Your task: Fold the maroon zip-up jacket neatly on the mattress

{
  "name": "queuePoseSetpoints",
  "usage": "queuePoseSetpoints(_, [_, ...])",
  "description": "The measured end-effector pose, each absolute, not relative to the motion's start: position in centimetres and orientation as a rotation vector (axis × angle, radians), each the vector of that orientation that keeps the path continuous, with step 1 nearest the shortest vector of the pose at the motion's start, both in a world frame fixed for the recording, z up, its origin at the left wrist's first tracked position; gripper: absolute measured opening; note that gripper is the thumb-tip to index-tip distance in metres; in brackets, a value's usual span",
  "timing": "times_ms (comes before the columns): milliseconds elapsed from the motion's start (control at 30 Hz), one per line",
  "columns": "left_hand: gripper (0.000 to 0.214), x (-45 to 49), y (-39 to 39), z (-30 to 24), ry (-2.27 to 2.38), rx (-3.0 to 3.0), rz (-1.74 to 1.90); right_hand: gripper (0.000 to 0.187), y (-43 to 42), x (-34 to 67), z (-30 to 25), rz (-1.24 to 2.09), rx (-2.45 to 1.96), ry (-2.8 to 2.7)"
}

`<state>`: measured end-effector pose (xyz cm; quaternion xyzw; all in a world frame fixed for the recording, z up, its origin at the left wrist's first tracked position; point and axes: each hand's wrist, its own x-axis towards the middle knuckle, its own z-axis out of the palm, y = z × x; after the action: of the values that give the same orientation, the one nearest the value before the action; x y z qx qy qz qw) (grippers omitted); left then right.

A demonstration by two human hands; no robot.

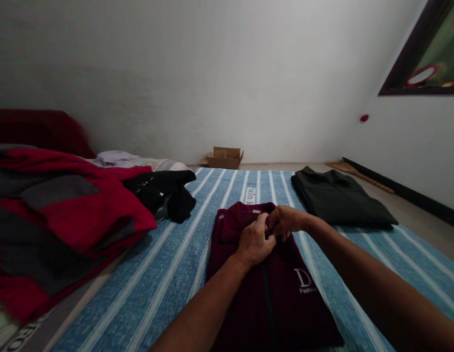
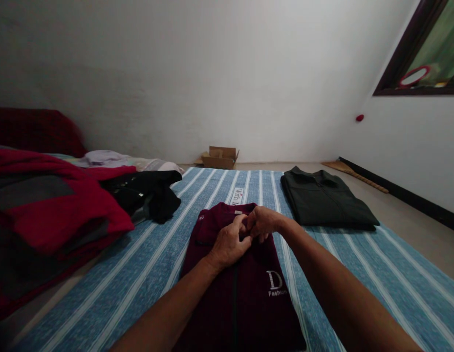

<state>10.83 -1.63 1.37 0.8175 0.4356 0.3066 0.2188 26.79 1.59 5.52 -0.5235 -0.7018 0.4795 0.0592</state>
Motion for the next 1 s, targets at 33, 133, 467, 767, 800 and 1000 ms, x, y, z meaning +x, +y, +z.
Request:
queuePoseSetpoints(33, [0.038, 10.8, -1.6, 1.6, 1.191, 2.245, 0.836, 0.009, 1.6, 26.8, 5.5, 1.453, -1.601, -2.107])
queuePoseSetpoints(133, [0.034, 10.7, -1.5, 2.0, 1.175, 2.198, 0.806, 0.009, 1.7, 26.8, 5.1, 1.451, -1.628, -2.057])
queuePoseSetpoints(467, [0.052, 10.8, -1.6, 1.5, 1.205, 2.230, 0.798, 0.016, 1.4, 26.0, 5.3, 1.410, -1.714, -2.077])
queuePoseSetpoints(767, [0.034, 8.1, -0.2, 5.3, 1.060, 2.436, 0.752, 0.028, -0.2, 24.6, 7.7, 1.107, -1.859, -2.308])
queuePoseSetpoints(800, [0.031, 7.3, 0.4, 6.1, 1.055, 2.515, 0.683, 0.029, -0.3, 24.5, 7.9, 1.038, -1.868, -2.350])
queuePoseSetpoints(1000, [0.029, 3.4, 3.7, 9.0, 0.975, 2.902, -0.014, 0.028, -1.3, 23.2, 8.9, 0.462, -1.898, -2.568])
